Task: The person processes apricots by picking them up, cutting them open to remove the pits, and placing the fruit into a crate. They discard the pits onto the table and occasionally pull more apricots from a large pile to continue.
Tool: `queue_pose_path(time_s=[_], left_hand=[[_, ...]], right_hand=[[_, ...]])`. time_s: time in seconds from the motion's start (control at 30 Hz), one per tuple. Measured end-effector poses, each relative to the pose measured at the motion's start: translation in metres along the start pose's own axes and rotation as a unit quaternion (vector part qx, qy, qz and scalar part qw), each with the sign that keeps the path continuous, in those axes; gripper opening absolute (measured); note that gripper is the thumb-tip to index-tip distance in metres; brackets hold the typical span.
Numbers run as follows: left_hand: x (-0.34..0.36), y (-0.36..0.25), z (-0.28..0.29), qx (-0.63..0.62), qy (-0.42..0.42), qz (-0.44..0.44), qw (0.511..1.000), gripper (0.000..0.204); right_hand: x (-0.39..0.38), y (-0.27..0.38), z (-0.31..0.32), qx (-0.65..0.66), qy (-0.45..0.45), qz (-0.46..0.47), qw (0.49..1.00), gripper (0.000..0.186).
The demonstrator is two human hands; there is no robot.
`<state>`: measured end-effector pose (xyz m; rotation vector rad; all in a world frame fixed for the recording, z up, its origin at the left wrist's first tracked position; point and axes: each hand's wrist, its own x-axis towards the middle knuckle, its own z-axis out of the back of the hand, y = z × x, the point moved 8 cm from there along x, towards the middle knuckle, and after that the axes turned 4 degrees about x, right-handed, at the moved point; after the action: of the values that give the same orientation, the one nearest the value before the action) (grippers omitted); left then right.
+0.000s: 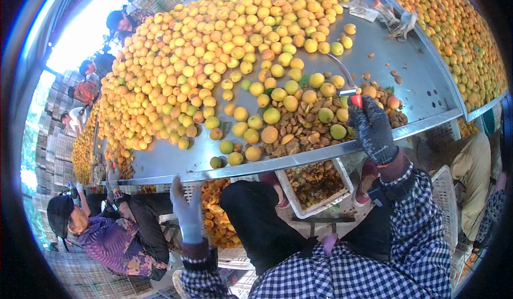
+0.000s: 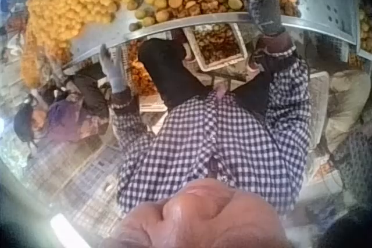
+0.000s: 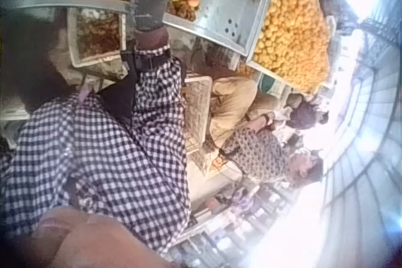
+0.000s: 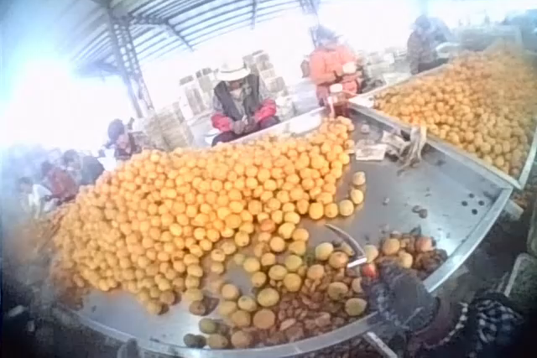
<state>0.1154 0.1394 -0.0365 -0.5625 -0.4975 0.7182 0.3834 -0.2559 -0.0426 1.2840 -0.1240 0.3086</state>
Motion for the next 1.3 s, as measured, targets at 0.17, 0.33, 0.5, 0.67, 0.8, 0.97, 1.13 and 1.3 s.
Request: queue_pose_path(time_s=[0.17,0.33,0.5,0.67,0.8,0.97,1.13,1.3], left_hand=[[0.083,-0.066,-0.074,-0.001,0.148,-0.099,0.984,0.049],[0.131,-0.068,-0.139,-0.022,0.353,0.100,0.930,0.041],[0.195,-0.124,-0.180,-0.016,0.304,-0.002,0.952,0.044],[0.276,-0.153,-0.227,0.217,0.162,-0.213,0.939,0.075],[0.291,-0.156,-0.254,0.362,0.149,-0.121,0.912,0.075],[0.259,-0.168,-0.276,0.164,0.470,-0.132,0.857,0.053],[0.301,-0.187,-0.275,0.215,0.140,-0.252,0.933,0.065],[0.313,-0.172,-0.306,0.164,0.141,-0.184,0.959,0.071]], right_hand=[[0.008,0.016,-0.016,0.040,0.053,-0.023,0.998,0.018],[0.019,0.022,-0.020,-0.017,0.071,0.030,0.997,0.015],[0.027,0.008,-0.013,-0.054,0.075,-0.071,0.993,0.017],[0.043,0.015,-0.018,-0.102,0.069,-0.062,0.990,0.016],[0.048,0.006,-0.021,-0.104,0.076,-0.030,0.991,0.018],[0.048,-0.004,-0.017,-0.108,0.071,-0.033,0.991,0.022],[0.049,-0.010,-0.018,-0.108,0.080,-0.054,0.989,0.022],[0.056,-0.015,-0.019,-0.083,0.075,-0.097,0.989,0.022]])
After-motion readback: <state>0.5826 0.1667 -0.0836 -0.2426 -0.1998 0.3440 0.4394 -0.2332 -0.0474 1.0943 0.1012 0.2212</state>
